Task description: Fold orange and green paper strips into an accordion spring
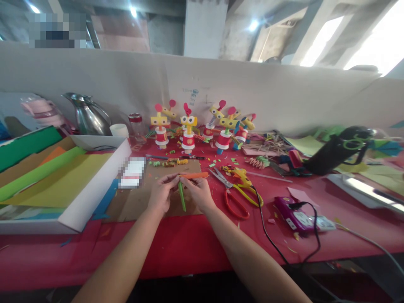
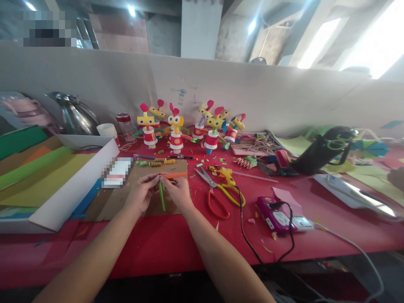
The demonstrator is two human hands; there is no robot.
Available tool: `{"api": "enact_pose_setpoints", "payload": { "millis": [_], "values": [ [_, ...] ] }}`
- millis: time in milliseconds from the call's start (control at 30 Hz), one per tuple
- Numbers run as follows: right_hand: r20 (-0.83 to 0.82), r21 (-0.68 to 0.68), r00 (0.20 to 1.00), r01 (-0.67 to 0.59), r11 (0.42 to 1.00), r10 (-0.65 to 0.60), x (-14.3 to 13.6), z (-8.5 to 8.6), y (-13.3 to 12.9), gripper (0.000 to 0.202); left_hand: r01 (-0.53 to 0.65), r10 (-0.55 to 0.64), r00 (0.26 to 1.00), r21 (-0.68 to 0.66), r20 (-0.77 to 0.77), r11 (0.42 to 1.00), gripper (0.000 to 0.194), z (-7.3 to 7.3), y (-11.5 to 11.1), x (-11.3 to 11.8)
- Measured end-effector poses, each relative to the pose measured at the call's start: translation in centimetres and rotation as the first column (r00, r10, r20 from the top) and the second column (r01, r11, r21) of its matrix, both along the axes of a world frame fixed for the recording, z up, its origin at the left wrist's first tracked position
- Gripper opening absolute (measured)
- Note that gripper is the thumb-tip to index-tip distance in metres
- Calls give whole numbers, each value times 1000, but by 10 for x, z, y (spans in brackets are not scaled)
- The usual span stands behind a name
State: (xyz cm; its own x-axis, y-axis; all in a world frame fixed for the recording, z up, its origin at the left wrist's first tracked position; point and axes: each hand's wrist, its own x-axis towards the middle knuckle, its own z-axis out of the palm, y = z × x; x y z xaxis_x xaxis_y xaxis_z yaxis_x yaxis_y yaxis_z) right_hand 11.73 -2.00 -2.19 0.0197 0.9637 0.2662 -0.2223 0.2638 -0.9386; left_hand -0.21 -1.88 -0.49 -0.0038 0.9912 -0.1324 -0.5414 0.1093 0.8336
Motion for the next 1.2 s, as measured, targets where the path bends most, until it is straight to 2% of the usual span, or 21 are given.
{"api": "enact_pose_setpoints", "payload": {
  "millis": [200,333,467,633,1000,1200],
  "values": [
    [-108,-52,994,3,999,-9,2,4,1,19,78,-77,997,-40,32,996,25,3,-1,-2],
    [-79,-63,996,38,997,-43,2,4,1,21,72,-72,997,-16,-38,997,27,6,-3,-2],
    [-39,-17,997,59,998,-60,3,7,0,18,73,-71,995,24,-76,997,28,6,-4,-2],
    [-59,-12,996,68,998,-69,2,7,0,17,108,-101,989,63,-112,992,33,4,-4,-2],
    [-7,-12,996,86,996,-86,3,8,-2,15,142,-135,974,26,-181,989,35,7,-3,-9],
    [10,-22,996,91,996,-91,3,8,-1,16,175,-167,973,39,-159,984,33,9,-3,-9]
  ]
}}
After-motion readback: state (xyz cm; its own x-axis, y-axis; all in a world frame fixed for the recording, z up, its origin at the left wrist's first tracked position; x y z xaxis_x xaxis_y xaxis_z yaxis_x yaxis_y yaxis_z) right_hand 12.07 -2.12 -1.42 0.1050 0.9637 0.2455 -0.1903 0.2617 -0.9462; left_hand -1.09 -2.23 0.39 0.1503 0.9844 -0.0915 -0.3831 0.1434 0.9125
